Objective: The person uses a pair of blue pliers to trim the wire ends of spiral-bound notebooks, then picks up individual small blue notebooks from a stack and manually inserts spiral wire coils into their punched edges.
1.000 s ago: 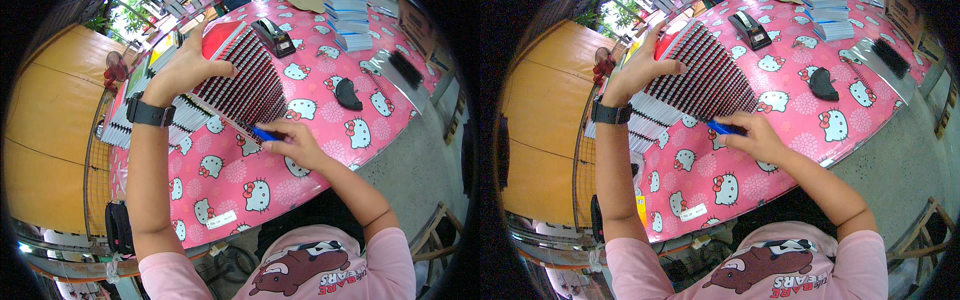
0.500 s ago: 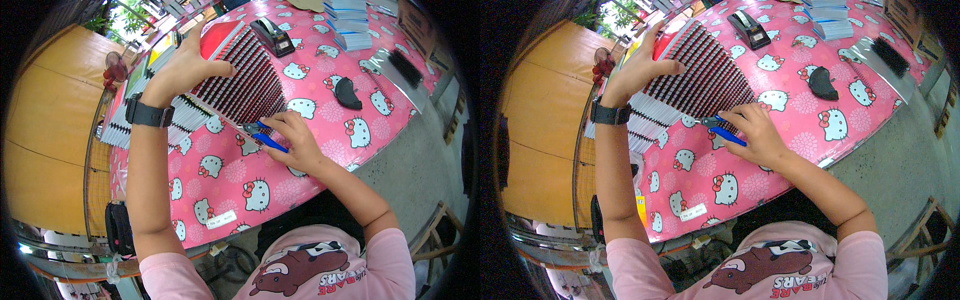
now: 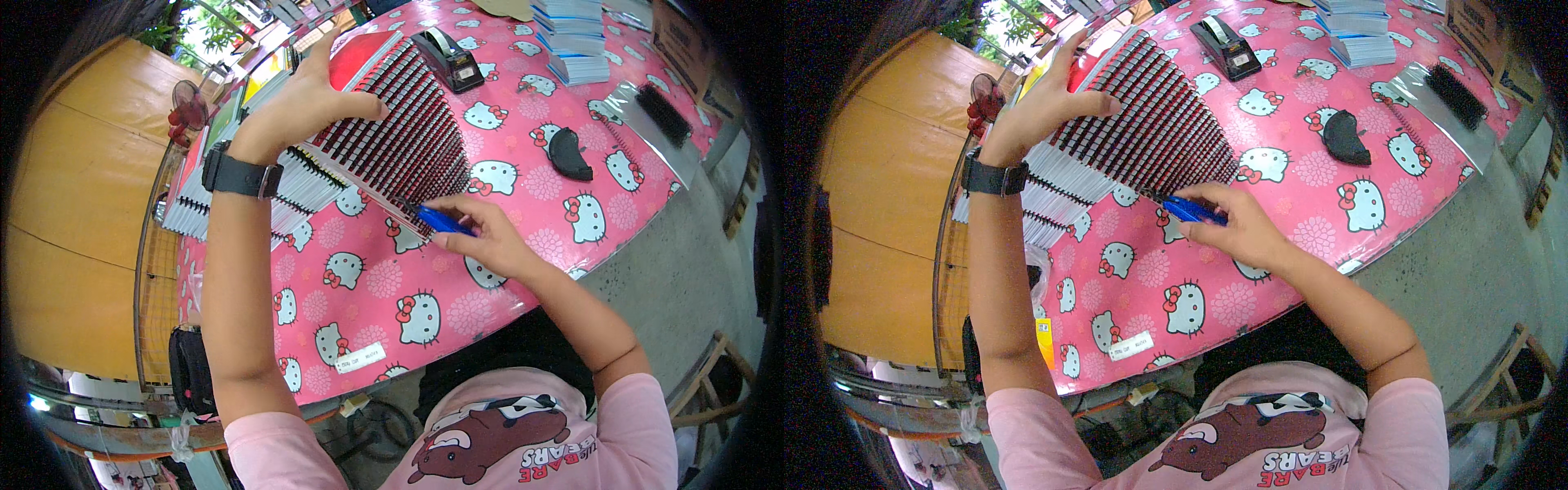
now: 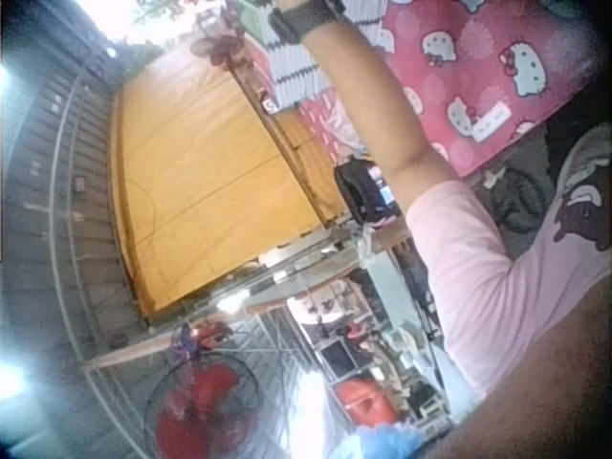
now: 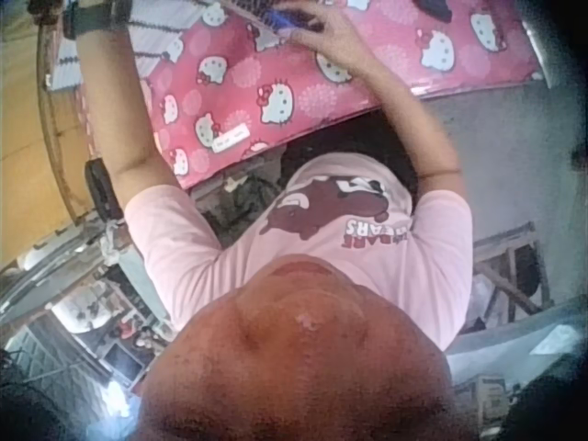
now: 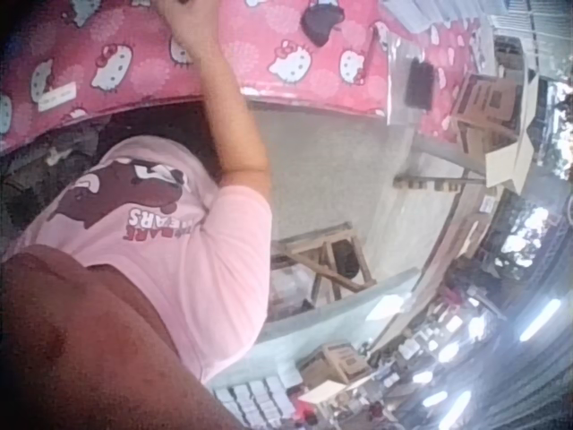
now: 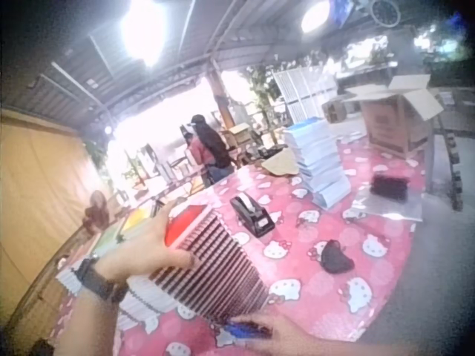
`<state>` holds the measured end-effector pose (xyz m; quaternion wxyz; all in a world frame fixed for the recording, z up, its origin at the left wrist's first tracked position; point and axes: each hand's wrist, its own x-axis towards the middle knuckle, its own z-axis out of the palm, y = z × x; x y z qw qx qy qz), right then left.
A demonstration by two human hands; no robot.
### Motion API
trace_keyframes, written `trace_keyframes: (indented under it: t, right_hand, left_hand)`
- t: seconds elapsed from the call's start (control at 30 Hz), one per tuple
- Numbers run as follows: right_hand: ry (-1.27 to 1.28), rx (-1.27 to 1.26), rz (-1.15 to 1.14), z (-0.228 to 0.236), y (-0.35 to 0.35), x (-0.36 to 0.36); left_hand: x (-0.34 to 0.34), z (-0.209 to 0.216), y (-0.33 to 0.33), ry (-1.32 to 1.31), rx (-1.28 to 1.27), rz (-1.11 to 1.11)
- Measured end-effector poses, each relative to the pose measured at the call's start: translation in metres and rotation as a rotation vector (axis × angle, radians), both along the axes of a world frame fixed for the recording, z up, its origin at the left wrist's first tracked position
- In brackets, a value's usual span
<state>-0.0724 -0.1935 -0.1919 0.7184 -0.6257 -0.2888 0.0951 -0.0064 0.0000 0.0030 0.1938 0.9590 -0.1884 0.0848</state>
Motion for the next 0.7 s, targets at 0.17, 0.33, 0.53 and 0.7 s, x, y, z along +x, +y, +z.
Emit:
trace_keyframes:
  t: [0.17, 0.33, 0.53, 0.7]
  right_hand:
    - [-0.625, -0.175, -0.375, -0.013, 0.001, 0.004]
    - [-0.749, -0.247, -0.423, -0.018, 0.002, 0.006]
    - [-0.736, -0.218, -0.469, -0.017, 0.004, 0.003]
    - [-0.79, -0.241, -0.531, -0.024, 0.007, 0.009]
  left_hand:
    - [0.004, 0.009, -0.004, 0.072, 0.063, -0.009]
    - [0.013, 0.024, -0.003, 0.088, 0.051, 0.061]
    - [0.028, 0.007, -0.008, -0.025, 0.208, -0.049]
    - [0.029, 0.001, -0.008, 0.014, 0.131, -0.057]
